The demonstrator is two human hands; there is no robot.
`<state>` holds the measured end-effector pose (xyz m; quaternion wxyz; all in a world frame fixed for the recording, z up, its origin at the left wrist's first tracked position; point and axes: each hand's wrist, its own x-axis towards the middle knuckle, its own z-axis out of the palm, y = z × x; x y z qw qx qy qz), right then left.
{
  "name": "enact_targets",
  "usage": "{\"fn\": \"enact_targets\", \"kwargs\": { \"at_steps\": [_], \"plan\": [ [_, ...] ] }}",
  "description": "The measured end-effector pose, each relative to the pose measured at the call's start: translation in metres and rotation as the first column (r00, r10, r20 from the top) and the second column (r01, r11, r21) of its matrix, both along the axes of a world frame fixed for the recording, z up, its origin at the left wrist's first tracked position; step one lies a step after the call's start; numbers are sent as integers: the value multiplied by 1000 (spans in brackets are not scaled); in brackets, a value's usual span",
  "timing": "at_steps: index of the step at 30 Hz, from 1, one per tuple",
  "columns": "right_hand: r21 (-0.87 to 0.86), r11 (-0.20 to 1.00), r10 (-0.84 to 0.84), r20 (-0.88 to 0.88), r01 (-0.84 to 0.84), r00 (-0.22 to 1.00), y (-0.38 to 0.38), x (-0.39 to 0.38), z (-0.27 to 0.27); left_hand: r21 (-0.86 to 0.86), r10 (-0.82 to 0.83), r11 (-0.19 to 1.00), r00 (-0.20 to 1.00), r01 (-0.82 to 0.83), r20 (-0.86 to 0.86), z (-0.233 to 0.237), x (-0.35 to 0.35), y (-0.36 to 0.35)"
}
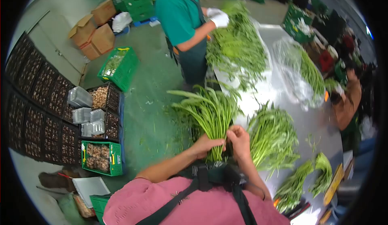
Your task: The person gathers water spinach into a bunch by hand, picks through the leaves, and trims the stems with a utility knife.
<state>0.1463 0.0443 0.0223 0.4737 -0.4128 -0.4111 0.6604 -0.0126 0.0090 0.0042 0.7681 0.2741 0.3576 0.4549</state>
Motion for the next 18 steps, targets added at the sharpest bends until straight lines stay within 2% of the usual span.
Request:
{"fn": "enact_targets", "kwargs": {
  "at_steps": [1,3,4,12,15,16,17,18],
  "plan": [
    [-22,999,34,-10,-35,999,1,1,-4,-3,-21,1000,1000,21,11,-4,-1,1],
    [4,1000,13,88,-13,996,-1,-1,-2,-14,-21,1000,1000,22,14,-6,0,2],
    [73,997,7,133,-17,991,1,0,-11,11,-17,1000,999,17,31,-8,0,3],
    [147,973,140,225,-175,964,-4,2,-27,-107,159,984,977,-144,139,-31,-7,6],
    [132,990,16,247,-50,969,-4,3,-37,-132,260,963,939,-235,226,-32,-13,13],
    [92,996,-5,198,-14,980,-2,5,-43,-144,300,951,929,-274,217,-26,-15,13],
    [92,995,20,208,-40,978,3,8,-46,-157,339,937,918,-311,207,-22,-18,13],
    [29,989,119,398,-142,910,8,12,-50,-126,336,940,921,-316,197,-26,-22,14]
  ]
}}
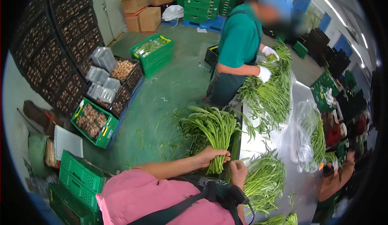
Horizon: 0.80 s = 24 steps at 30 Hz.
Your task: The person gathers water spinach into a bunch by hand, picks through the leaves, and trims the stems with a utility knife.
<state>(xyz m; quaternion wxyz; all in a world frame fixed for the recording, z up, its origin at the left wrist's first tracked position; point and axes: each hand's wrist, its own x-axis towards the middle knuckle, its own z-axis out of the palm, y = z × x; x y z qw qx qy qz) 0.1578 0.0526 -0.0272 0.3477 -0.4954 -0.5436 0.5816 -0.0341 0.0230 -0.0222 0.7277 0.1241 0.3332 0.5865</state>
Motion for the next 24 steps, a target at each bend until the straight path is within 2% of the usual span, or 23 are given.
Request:
{"fn": "enact_targets", "kwargs": {
  "at_steps": [1,2,3,5,6,7,9,13,17,19,20,22,24],
  "plan": [
    [-48,995,91,201,-83,975,3,2,-5,1,20,1000,1000,-20,10,1,-3,0],
    [103,981,121,357,-167,926,3,6,-20,23,25,999,1000,-25,7,2,-6,0],
    [102,977,137,367,-186,920,0,8,-23,45,28,999,1000,-28,4,2,-9,0],
    [295,943,-12,491,-153,871,-3,7,-26,62,42,997,999,-41,-5,-2,-13,0],
    [192,974,17,460,-118,888,0,11,-30,85,46,995,999,-43,-25,-1,-14,0],
    [194,972,25,466,-130,884,1,15,-34,108,44,993,998,-39,-46,-1,-16,0],
    [150,962,82,642,-230,762,-2,22,-35,140,69,988,997,-63,-39,1,-15,-2],
    [151,959,82,661,-239,746,-11,28,-36,188,83,979,997,-79,-9,1,-21,-4],
    [209,972,-61,654,-103,754,-9,47,-28,218,100,972,994,-89,-41,-2,-23,-4],
    [488,872,-308,592,-27,745,-6,75,-35,216,83,974,996,-72,-40,-4,-25,-2],
    [485,874,-331,593,3,734,-7,87,-35,213,84,974,996,-74,-39,-6,-25,-2],
    [555,819,-493,549,147,675,-13,106,-26,174,61,983,997,-52,-47,-5,-27,-1],
    [599,792,-560,633,120,535,-28,136,-39,103,38,994,996,-30,-82,-4,-29,-3]
  ]
}}
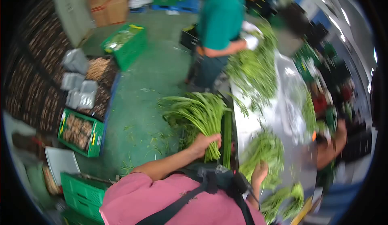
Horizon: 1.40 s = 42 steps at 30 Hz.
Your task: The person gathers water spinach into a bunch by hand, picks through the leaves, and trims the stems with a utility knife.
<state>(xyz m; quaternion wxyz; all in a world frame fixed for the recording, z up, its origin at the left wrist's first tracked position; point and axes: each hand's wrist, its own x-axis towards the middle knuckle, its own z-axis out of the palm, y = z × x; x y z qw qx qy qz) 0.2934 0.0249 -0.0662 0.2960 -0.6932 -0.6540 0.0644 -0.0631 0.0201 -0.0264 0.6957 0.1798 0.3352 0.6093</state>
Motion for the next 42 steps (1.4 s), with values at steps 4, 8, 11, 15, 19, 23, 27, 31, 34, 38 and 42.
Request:
{"fn": "enact_targets", "kwargs": {
  "at_steps": [4,8,11,15,19,23,27,31,34,38,42],
  "plan": [
    [-142,986,-57,181,83,982,-46,14,-15,16,-60,998,994,62,-86,0,-6,-5],
    [-224,971,-52,146,84,988,-65,1,-13,-41,-58,998,998,56,-38,8,-7,-5],
    [-209,959,-184,61,193,981,-67,0,-8,-31,-80,996,997,80,-9,12,-1,-4],
    [-162,948,-281,-27,273,959,-55,-2,2,-24,-116,993,992,115,-41,17,11,-5],
    [-164,909,-389,2,384,921,-31,4,-4,-34,-143,989,988,142,-50,21,20,-5],
    [-315,883,-343,75,349,936,-17,13,-19,-66,-142,988,989,139,-41,17,26,-8],
    [15,968,-243,-212,252,947,-16,22,-19,-96,-109,990,993,104,-46,10,26,-13],
    [-56,940,-292,-637,335,714,-27,20,28,-83,-69,995,995,63,-67,13,27,-16],
    [-285,882,-450,-746,376,491,-38,33,12,-103,-61,993,997,57,-42,12,30,-17],
    [-64,849,-483,-495,524,723,-50,59,-35,-107,-84,991,995,78,-55,17,35,-16],
    [136,837,-394,-521,529,757,-51,53,-5,-108,-117,988,989,108,-86,19,40,-15]
  ]
}}
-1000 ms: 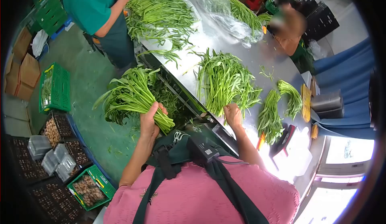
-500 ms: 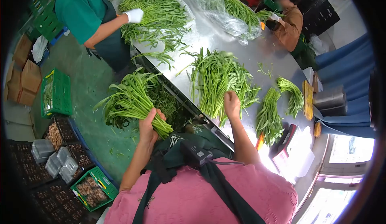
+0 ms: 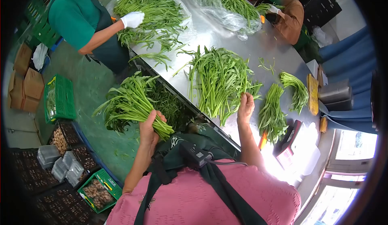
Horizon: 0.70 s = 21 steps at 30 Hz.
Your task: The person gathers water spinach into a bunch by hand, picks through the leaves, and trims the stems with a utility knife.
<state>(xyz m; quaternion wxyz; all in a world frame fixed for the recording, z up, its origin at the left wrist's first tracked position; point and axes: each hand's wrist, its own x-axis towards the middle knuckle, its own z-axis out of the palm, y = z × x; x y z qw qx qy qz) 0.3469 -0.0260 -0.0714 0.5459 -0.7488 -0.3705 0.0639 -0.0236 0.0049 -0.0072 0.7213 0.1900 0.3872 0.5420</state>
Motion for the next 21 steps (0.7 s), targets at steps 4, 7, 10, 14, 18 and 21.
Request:
{"fn": "enact_targets", "kwargs": {
  "at_steps": [4,7,10,14,18,21],
  "plan": [
    [60,985,169,-143,-162,975,5,-19,12,2,-30,1000,999,30,13,-2,4,1],
    [-93,914,389,-67,-394,919,5,-58,36,7,-48,999,998,48,32,1,5,-1],
    [-199,762,638,65,-617,767,13,-74,45,12,-53,999,998,53,31,1,5,-2],
    [-296,932,296,289,-209,910,40,-54,24,-2,-26,1000,1000,26,0,-3,-2,-4],
    [-490,869,299,411,-68,861,45,-24,7,-28,-9,1000,1000,10,10,-11,-10,-6],
    [-551,829,358,388,-97,849,48,-12,7,1,47,999,999,-47,4,-2,-9,-8]
  ]
}}
